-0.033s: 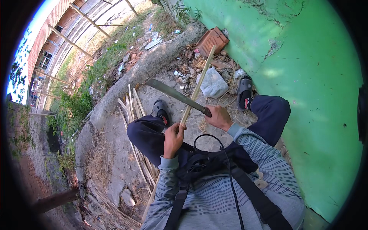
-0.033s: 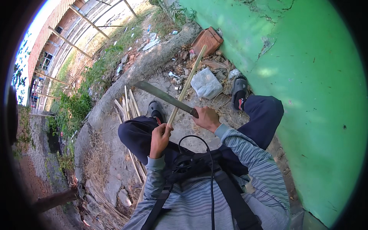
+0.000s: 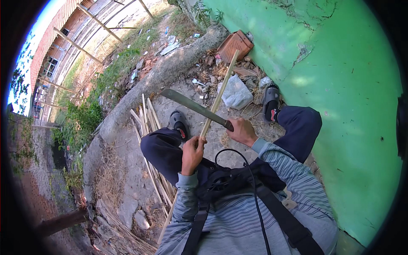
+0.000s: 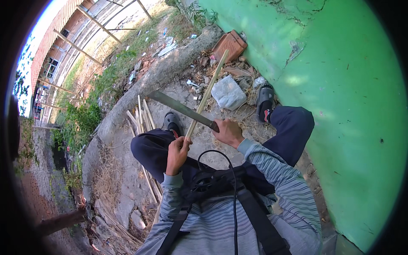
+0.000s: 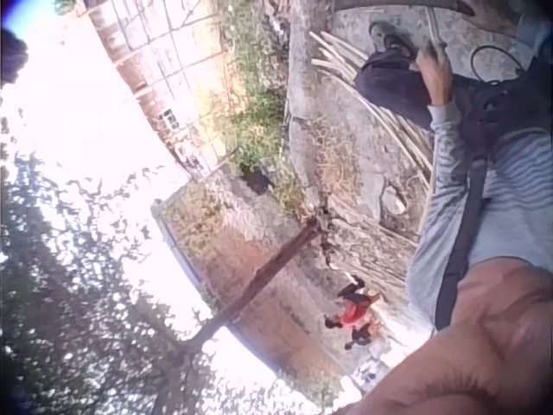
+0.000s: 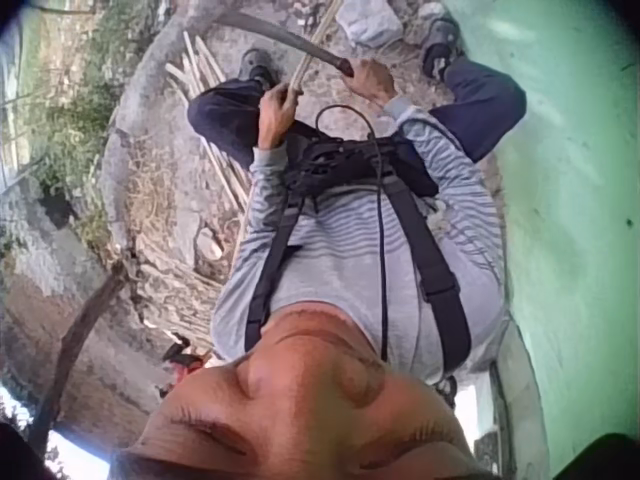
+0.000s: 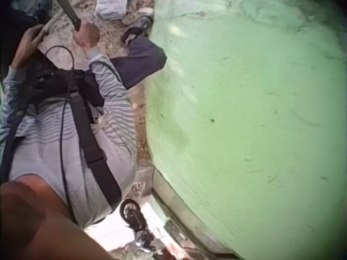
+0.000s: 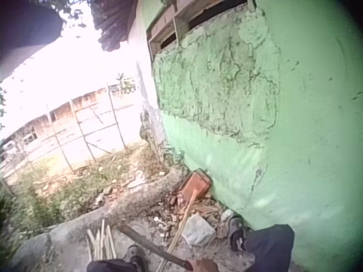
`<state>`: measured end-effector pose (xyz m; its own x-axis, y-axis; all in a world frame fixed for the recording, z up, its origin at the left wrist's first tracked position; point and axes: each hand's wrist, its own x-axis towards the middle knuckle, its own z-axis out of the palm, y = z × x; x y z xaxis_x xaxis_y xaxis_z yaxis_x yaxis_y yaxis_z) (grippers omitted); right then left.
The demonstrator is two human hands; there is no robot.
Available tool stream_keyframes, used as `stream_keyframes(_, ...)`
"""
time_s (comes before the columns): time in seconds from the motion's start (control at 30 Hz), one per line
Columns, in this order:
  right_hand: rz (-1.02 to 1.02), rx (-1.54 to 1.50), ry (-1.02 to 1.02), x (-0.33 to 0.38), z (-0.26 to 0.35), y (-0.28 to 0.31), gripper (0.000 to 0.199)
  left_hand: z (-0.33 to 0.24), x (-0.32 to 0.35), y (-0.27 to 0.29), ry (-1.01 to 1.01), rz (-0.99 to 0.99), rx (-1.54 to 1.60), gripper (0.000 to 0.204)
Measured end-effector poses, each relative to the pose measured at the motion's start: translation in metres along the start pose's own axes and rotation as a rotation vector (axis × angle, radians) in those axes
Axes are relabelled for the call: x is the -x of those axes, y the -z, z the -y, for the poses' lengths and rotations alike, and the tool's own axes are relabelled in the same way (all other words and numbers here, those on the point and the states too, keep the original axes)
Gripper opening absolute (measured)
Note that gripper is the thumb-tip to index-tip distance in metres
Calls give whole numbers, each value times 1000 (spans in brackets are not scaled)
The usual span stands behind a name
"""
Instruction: The person holds a bamboo stick and shaves along its length using a machete.
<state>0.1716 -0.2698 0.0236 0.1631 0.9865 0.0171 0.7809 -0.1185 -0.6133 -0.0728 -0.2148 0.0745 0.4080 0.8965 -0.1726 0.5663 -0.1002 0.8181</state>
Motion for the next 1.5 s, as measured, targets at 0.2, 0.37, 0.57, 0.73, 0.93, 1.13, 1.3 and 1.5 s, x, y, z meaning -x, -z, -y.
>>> stream_keyframes(0.2,-35,64,112,0,-5,-4,22,-1,3,3,-25,-8,33,40)
stream_keyframes(0.37,-122,-9,-26,-18,-16,12,24,-3,10,12,27,34,79,39)
stream_keyframes(0.57,5,58,60,-2,7,8,19,-2,2,5,0,30,96,39)
stream_keyframes(0.73,-151,25,-70,-26,-25,23,24,-1,12,12,39,68,115,39)
stream_keyframes(0.93,-37,92,37,-3,-6,4,20,2,6,5,31,56,96,39)
stream_keyframes(1.13,-199,7,-127,-37,-48,22,22,7,29,26,34,91,94,37)
stream_keyframes(1.3,-181,-10,-45,-20,-30,9,23,9,31,29,53,85,188,38)
stream_keyframes(1.5,-125,86,31,-12,-28,3,21,9,33,25,51,80,188,38)
